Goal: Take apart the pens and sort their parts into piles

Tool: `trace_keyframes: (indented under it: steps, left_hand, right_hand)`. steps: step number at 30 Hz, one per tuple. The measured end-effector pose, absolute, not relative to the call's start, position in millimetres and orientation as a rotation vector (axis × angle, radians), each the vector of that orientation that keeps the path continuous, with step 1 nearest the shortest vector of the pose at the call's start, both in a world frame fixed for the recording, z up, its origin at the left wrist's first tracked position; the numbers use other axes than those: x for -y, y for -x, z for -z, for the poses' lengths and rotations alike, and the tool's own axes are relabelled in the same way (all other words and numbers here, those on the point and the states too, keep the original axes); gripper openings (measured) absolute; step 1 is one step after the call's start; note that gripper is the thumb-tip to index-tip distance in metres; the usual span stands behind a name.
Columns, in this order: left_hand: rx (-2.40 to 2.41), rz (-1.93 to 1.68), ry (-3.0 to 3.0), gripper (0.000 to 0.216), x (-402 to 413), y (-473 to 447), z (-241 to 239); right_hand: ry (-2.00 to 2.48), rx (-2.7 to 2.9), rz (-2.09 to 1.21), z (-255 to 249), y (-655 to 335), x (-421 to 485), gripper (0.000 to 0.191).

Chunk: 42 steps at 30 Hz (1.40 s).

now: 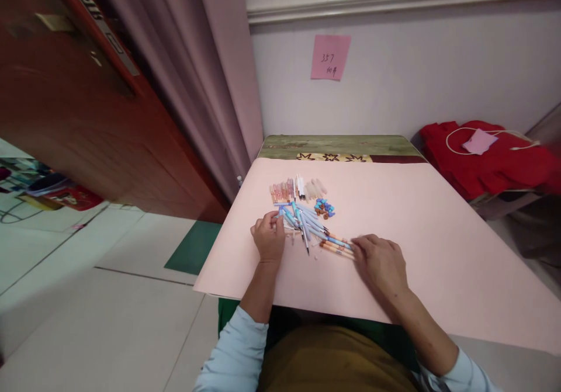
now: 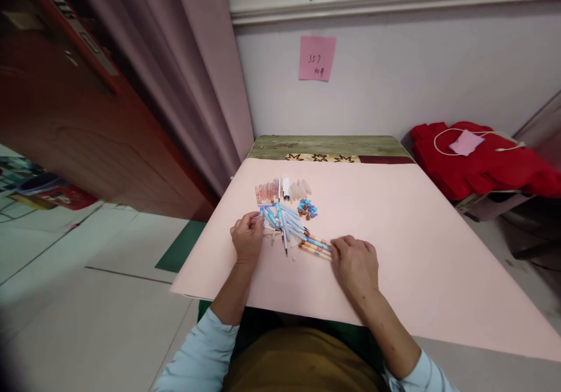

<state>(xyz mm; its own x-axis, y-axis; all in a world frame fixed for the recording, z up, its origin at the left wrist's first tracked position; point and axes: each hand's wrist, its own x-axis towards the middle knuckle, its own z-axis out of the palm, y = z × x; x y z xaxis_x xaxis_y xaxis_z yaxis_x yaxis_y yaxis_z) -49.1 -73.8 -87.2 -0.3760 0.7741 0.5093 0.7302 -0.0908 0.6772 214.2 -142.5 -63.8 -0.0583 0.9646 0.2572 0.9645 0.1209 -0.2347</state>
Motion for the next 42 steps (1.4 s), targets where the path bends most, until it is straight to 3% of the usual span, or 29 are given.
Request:
trace_keyframes:
  steps: [10,15,20,31,35,42]
  left_hand:
    - [-2.003,-1.531,-1.653,0.024,76,53,86]
    - [-1.744,-1.679,-1.408,0.023,82,41,72]
    - [-1.135,-1.343,-1.124,0.030,102,7,35]
    - [-0.750,-1.182,-0.592,0.030,119,6,16]
    - [-0.801,-1.253,-0.570,0.027,121,2,20]
    - [-0.951,-1.370,-0.620,0.023,118,-2,26]
  right_hand:
    - [1.913,1.835,-0.215,50,-219,141,0.024]
    - [1.560,1.376,-0.876,30,-198,141,0.029]
    - [1.103,0.921,-1.635,14,-151,134,0.035]
    - [0.790,0.630,-2.270,21,-138,134,0.036]
    - [0.846,0.569,-2.259,24,-137,135,0.037]
    - [1.016,0.991,-1.750,31,-127,140,0.040]
